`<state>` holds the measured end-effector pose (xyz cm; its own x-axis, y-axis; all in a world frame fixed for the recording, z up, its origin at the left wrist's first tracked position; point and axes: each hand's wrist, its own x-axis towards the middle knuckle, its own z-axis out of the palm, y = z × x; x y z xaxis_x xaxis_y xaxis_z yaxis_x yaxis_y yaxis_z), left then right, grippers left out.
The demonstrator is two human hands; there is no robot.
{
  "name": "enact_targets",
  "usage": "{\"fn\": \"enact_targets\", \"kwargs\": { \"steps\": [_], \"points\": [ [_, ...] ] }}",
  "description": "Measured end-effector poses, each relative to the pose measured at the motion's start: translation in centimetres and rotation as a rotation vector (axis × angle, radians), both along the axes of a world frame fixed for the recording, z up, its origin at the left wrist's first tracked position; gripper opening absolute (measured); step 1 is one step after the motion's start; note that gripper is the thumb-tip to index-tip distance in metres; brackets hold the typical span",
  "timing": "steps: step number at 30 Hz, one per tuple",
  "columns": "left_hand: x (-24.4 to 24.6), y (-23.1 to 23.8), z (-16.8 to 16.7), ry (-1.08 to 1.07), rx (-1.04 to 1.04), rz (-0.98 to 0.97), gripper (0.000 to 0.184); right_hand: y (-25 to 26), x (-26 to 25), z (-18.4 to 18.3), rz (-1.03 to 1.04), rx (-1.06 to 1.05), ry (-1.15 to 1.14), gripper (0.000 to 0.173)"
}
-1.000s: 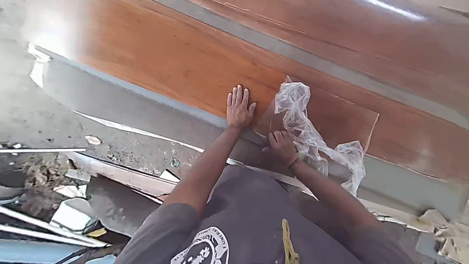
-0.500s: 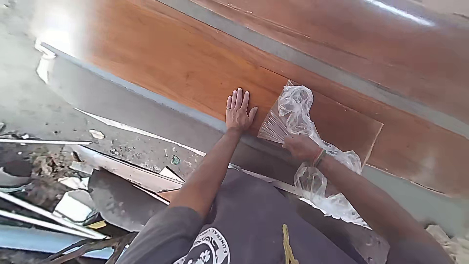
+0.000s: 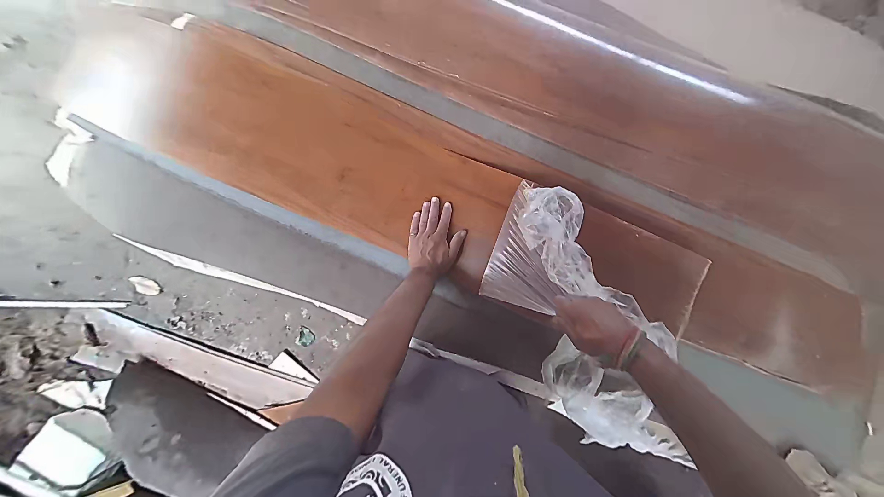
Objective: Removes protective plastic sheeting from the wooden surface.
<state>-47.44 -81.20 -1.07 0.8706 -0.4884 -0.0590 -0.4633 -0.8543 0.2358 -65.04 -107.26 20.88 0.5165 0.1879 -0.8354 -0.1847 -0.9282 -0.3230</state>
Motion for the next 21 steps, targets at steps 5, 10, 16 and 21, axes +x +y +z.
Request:
{"fn": "enact_targets", "kwargs": {
  "steps": [5, 10, 16, 21],
  "points": [
    [0.0, 0.0, 0.1, -0.038, -0.017, 0.001, 0.078, -1.0, -1.5, -0.2, -0.035, -0.102, -0.046, 0.035],
    [-0.1, -0.1, 0.1, -0.059, -0.048, 0.028, 0.075, -4.9, -6.4, -5.0, -0.848, 0.016, -0.751, 0.029],
    [1.8, 3.5, 0.9, 0.044, -0.053, 0.128, 0.076, -1.7, 0.3, -9.8, -0.679, -0.424, -1.177, 0.056],
    [5.8, 8.4, 0.7, 0.052, -0.011, 0.213, 0.078, 10.7, 10.3, -12.7, -0.606, -0.378, -0.693, 0.13]
  ]
}}
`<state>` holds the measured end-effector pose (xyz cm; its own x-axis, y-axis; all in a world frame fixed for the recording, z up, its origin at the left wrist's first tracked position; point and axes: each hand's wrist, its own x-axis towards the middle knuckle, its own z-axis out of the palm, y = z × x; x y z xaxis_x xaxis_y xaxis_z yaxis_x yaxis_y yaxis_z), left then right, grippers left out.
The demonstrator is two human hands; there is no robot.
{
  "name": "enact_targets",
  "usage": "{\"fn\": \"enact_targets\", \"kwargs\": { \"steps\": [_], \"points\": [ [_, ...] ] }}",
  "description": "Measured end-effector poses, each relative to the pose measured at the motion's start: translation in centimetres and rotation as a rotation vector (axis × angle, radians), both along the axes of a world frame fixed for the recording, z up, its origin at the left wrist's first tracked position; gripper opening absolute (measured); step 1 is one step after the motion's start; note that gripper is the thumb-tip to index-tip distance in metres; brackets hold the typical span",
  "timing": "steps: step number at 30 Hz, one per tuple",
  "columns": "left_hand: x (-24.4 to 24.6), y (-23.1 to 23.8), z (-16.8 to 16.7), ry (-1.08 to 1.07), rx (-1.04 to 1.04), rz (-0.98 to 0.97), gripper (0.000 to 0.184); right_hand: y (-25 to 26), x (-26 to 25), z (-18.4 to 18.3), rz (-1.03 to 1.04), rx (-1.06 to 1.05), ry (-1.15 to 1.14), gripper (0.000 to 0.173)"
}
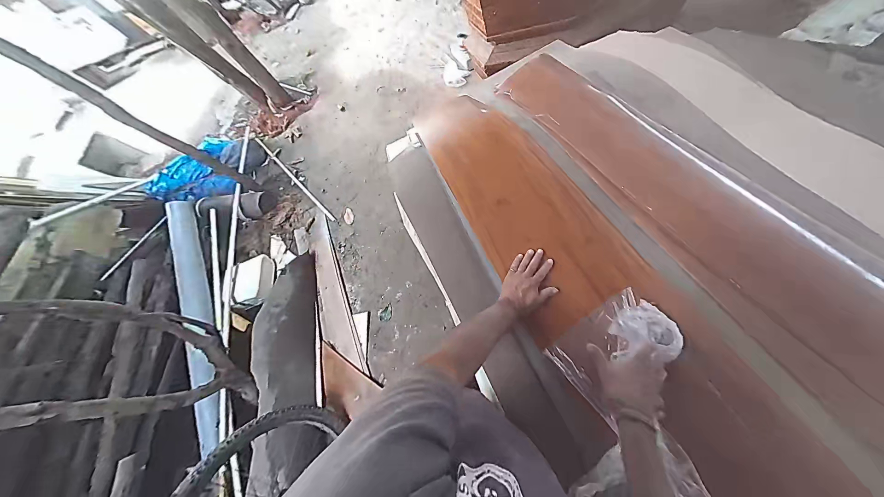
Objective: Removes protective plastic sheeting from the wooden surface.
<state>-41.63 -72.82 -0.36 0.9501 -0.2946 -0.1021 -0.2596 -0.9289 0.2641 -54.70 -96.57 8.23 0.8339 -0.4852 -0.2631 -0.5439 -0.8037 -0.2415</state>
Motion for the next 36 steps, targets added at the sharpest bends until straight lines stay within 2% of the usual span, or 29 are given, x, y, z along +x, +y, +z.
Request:
{"fn": "enact_targets", "kwargs": {
  "steps": [1, 3, 7, 8, 12, 14, 16, 18, 21, 24, 28, 32, 36],
  "points": [
    [0.9, 1.4, 0.0, -0.002, 0.024, 0.018, 0.078, 1.9, 1.2, -0.7, -0.003, -0.009, 0.069, 0.137],
    [2.7, 3.9, 0.0, -0.002, 0.049, 0.037, 0.079, 5.0, 2.9, -1.1, 0.004, -0.045, 0.166, 0.14],
    [4.7, 5.8, 1.2, 0.042, 0.089, 0.049, 0.078, 8.4, 5.2, -0.2, 0.048, 0.017, 0.288, 0.123],
    [4.7, 5.5, 1.6, 0.024, 0.098, 0.053, 0.075, 8.5, 5.9, 0.3, 0.052, 0.073, 0.301, 0.116],
    [2.8, 0.7, 2.2, 0.004, 0.03, 0.019, 0.057, 7.3, 6.5, 2.7, 0.045, 0.161, 0.426, 0.064],
    [3.5, -2.1, 1.9, 0.006, -0.05, -0.018, 0.055, 6.7, 7.4, 2.6, 0.054, 0.221, 0.473, 0.055],
    [4.0, -3.9, 0.9, 0.021, -0.05, 0.013, 0.065, 5.6, 7.7, 1.8, 0.021, 0.381, 0.431, 0.052],
    [3.7, -4.7, -0.5, -0.011, 0.009, 0.052, 0.073, 4.0, 7.3, 0.7, -0.047, 0.633, 0.345, 0.052],
    [3.7, -4.9, -1.5, -0.042, 0.02, 0.064, 0.07, 2.9, 6.5, -0.1, -0.157, 0.871, 0.267, 0.054],
    [3.7, -4.6, -1.1, -0.031, 0.022, 0.065, 0.068, 2.8, 5.6, 0.9, -0.199, 0.908, 0.259, 0.052],
    [3.7, -5.1, -1.0, -0.041, 0.045, 0.072, 0.069, 1.4, 2.8, 1.5, -0.291, 0.977, 0.191, 0.032],
    [3.7, -5.0, -1.3, -0.046, 0.071, 0.079, 0.071, -0.1, -0.7, 2.5, -0.4, 1.085, 0.093, 0.022],
    [3.7, -5.1, -1.2, -0.076, 0.063, 0.066, 0.07, -1.9, -3.7, 4.6, -0.453, 1.113, 0.026, 0.022]
  ]
}}
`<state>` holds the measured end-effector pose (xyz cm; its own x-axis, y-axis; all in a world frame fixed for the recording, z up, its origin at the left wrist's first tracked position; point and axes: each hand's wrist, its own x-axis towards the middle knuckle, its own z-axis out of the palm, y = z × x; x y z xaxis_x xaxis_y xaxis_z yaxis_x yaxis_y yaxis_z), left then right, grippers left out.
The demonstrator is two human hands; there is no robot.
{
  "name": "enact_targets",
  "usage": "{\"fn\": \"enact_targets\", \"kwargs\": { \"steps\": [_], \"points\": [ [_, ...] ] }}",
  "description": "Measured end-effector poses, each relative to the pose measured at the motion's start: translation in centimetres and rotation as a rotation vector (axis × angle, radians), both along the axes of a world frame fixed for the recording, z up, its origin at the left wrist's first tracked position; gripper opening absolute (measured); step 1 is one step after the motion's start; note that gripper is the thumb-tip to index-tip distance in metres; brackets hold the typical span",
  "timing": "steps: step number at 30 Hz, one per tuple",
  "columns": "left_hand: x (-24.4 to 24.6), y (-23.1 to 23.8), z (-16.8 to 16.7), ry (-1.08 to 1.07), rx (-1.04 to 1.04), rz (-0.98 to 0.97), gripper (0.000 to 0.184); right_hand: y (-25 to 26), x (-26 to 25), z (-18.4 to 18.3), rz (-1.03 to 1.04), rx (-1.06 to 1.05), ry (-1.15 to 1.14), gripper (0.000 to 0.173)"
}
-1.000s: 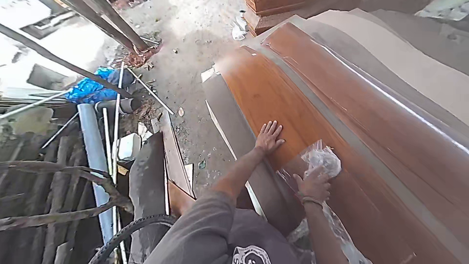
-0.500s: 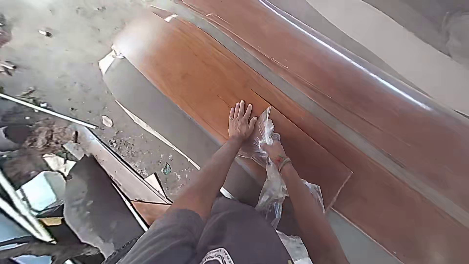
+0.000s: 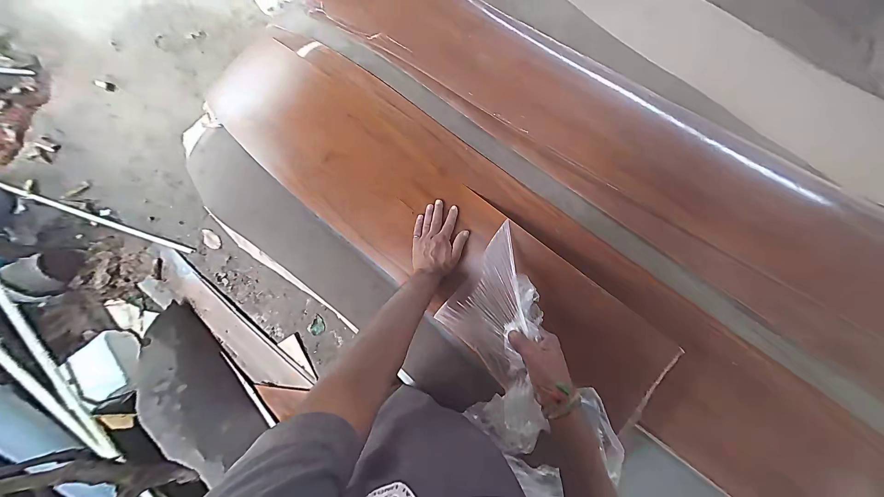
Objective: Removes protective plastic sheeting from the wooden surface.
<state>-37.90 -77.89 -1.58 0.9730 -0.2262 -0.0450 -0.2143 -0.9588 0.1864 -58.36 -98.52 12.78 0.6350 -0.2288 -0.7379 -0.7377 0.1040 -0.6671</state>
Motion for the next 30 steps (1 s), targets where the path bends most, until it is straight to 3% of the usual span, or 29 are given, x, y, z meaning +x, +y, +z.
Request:
{"fn": "enact_targets", "kwargs": {
  "steps": [7, 14, 22, 30],
  "points": [
    [-0.1, 0.2, -0.2, -0.019, -0.011, -0.007, 0.07, -2.2, -3.8, 4.1, 0.007, -0.09, 0.049, 0.016],
    [-0.2, 0.3, -0.5, -0.008, 0.005, -0.008, 0.072, -3.4, -7.3, 6.7, -0.076, -0.095, -0.037, 0.018],
    [-0.1, 0.4, -0.4, 0.002, 0.019, -0.02, 0.072, -5.1, -11.1, 10.1, -0.143, -0.128, -0.12, 0.006],
    [-0.1, 0.1, -0.4, 0.004, 0.024, -0.021, 0.072, -7.0, -14.8, 12.8, -0.157, -0.123, -0.219, 0.012]
  ]
}}
